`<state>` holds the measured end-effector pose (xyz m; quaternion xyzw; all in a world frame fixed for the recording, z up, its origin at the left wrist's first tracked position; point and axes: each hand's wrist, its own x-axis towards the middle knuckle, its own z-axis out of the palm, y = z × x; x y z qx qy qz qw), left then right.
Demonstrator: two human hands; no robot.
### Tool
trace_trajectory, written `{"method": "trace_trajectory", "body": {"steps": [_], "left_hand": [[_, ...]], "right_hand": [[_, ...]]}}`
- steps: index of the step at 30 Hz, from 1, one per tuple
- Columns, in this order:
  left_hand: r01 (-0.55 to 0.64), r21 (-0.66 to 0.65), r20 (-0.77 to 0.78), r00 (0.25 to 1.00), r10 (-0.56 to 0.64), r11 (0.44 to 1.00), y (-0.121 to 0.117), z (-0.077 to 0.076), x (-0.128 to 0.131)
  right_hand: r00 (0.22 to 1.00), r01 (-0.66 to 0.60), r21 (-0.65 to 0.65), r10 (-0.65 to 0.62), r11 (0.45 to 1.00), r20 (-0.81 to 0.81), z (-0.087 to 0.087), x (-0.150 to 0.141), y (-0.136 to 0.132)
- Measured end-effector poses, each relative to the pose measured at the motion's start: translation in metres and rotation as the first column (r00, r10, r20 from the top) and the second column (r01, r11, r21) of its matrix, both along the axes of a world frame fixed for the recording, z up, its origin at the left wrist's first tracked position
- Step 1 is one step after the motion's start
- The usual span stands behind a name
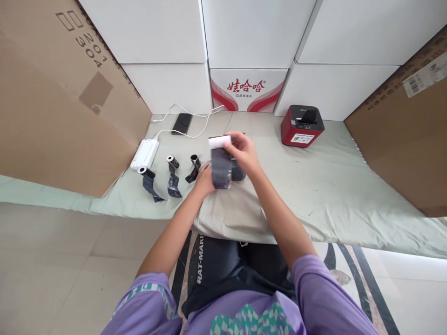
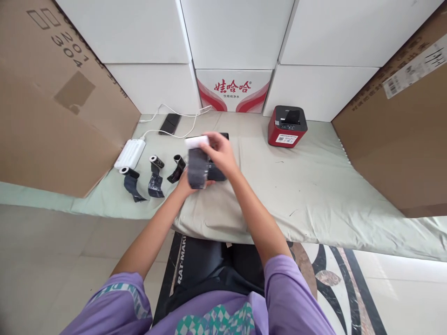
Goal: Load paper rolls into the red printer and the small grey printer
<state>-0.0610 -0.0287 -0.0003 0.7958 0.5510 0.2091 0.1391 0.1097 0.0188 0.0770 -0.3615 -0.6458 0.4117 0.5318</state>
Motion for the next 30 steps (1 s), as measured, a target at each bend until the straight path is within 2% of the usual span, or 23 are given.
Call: {"method": "trace_trajectory", "body": {"steps": [3,5,7,14,20,23,26,30], "left_hand": [[-0.01,-0.024,-0.008,1.0,0.01,1.0,0.0,0.003,0.001],[-0.022,-0.045,-0.021,1.0,0.021,0.999,0.0,0.004,0.001],[-0.02,-0.052,-0.037,0.999,0.019,0.998,0.0,0.005,0.001],[-0.012,-0.048,-0.046,0.999,0.01,0.999,0.001,0.003,-0.001],[-0.02,-0.055,-0.041,0.999,0.018,0.998,-0.002,0.006,0.001],[-0.018,-0.057,-0.042,0.999,0.015,0.998,-0.002,0.007,0.001],[-0.017,-0.065,-0.037,0.999,0.015,0.998,-0.001,0.007,0.001],[-0.022,-0.065,-0.033,0.999,0.019,0.998,-0.001,0.007,0.001]], "right_hand": [[0.983,0.137,-0.093,-0.147,0.986,-0.111,-0.024,0.048,0.007],[0.976,0.201,-0.102,-0.209,0.974,-0.068,-0.038,0.057,0.011],[0.971,0.238,-0.082,-0.236,0.968,0.031,-0.046,0.054,0.013],[0.922,0.284,0.0,-0.273,0.959,0.276,-0.051,0.04,0.012],[0.873,0.202,0.034,-0.196,0.979,0.447,-0.053,0.043,0.012],[0.872,0.281,0.062,-0.282,0.958,0.399,-0.053,0.041,0.013],[0.897,0.363,-0.017,-0.345,0.931,0.276,-0.054,0.041,0.015],[0.954,0.29,-0.138,-0.273,0.947,0.124,-0.053,0.047,0.021]]}}
